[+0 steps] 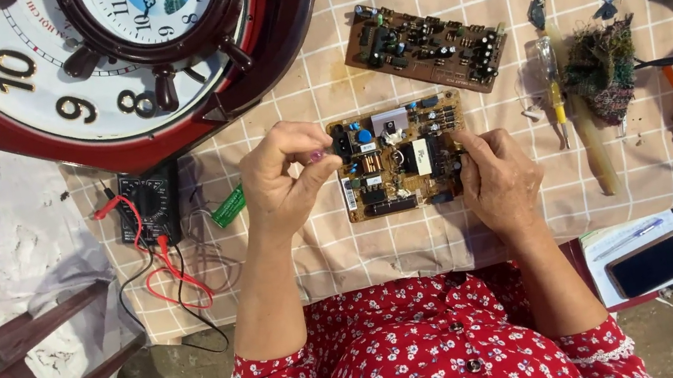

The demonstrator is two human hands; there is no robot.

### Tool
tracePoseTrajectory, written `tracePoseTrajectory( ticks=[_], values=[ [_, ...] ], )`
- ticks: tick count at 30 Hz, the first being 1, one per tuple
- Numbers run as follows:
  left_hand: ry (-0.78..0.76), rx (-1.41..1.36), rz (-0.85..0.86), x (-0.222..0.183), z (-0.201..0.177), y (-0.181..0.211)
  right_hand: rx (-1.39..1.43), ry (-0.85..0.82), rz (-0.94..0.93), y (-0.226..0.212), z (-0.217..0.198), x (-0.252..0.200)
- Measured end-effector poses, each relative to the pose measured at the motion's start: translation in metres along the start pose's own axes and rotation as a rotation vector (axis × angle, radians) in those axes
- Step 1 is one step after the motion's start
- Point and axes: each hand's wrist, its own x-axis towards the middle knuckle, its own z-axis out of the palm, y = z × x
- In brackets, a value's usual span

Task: Testing components on a circuit board using a multimeter and probes

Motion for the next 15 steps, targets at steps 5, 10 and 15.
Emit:
tracePoseTrajectory(
  ticks=[5,10,15],
  values=[
    [0.018,-0.036,-0.009,0.002,0.004,-0.001,-0.005,0.019,0.001,0.001,0.002,0.000],
    [-0.038,0.008,-0.019,0.002,0.002,0.009,0.003,0.014,0.001,0.001,0.000,0.000],
    [-0.022,0.109,0.056,0.000,0.005,0.008,0.022,0.023,-0.006,-0.002,-0.002,0.001]
  ],
)
